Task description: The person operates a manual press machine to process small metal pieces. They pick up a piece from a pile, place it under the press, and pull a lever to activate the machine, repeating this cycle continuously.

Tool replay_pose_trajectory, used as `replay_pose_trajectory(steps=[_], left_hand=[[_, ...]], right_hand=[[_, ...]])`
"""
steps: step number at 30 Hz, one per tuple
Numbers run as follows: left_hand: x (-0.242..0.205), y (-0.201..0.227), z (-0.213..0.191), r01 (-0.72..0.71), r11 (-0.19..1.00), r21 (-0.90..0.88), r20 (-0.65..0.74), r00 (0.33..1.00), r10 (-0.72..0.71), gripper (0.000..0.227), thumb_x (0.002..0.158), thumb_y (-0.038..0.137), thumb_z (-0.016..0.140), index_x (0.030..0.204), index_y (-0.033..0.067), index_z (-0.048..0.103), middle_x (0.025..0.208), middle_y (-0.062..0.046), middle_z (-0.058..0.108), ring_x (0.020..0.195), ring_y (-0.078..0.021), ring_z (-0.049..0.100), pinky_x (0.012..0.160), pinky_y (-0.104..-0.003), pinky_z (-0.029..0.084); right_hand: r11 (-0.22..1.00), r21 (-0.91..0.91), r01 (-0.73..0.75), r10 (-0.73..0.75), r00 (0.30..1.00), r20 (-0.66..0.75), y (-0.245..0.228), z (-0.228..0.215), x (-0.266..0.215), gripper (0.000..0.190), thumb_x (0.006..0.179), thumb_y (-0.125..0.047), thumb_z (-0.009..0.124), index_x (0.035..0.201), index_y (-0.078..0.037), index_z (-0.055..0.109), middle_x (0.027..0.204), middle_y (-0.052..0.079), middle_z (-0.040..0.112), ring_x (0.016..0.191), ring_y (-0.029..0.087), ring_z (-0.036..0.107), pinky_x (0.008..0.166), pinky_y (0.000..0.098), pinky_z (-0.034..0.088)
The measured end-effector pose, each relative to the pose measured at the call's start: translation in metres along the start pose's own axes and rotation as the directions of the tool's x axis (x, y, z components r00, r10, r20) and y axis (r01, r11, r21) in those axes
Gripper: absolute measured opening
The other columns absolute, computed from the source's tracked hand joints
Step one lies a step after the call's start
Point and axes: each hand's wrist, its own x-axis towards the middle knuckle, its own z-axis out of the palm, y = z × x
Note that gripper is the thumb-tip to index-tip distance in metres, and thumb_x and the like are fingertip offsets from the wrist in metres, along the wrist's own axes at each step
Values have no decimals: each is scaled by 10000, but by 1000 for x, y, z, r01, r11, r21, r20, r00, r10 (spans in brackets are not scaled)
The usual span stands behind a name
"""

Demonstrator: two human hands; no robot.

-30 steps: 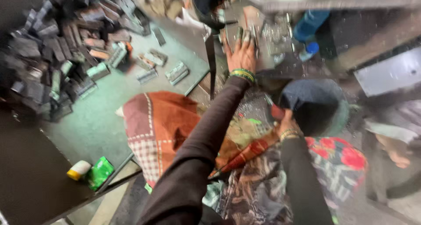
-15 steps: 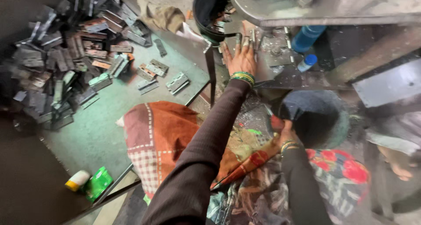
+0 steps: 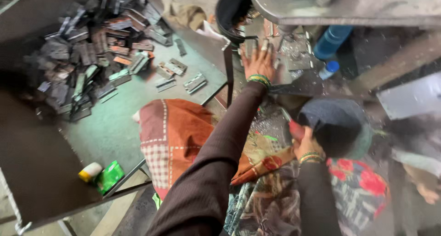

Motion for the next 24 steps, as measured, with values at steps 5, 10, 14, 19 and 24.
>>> replay_pose_trajectory(steps=[5,10,14,19,24], left_hand=[[-49,-28,-23,-160,987,-29,224,961,162,591,963,494,601,1486,245,484,1613,-47,387,1506,-265,345,1222,-679,163],[-87,-112,-76,-424,887,-184,182,872,454,496,947,374,636,1405,188,605,1479,-52,585,1382,-263,537,1068,-493,456],[-77,-184,-113,-30,979,199,619,779,-102,424,1049,547,661,1163,150,757,1128,-120,755,1064,-289,708,972,-401,556],[-79,-239,-104,149,976,161,230,956,-184,310,751,187,732,1060,201,760,1067,-66,742,1061,-287,680,882,-434,564],[-71,-246,-49,272,914,300,191,922,-337,162,977,163,595,1069,159,729,1156,-71,703,1135,-279,671,897,-434,578]], right_hand=[[999,40,1,-4,995,95,15,18,17,725,902,-403,709,1507,-207,362,1160,254,720,1054,478,701,869,577,543],[999,-38,-5,9,994,109,24,19,19,778,904,-473,709,1559,-236,361,1178,271,722,1072,492,699,885,584,543],[1000,8,8,-9,996,89,18,16,15,762,894,-472,715,1537,-226,389,1230,262,704,1098,499,688,916,587,532],[1000,-11,4,-3,998,64,18,11,9,750,900,-464,712,1541,-221,407,1226,264,706,1100,493,686,922,581,529],[1000,-13,9,-8,999,50,15,8,4,755,890,-449,721,1540,-219,412,1229,261,703,1105,487,683,917,566,534]])
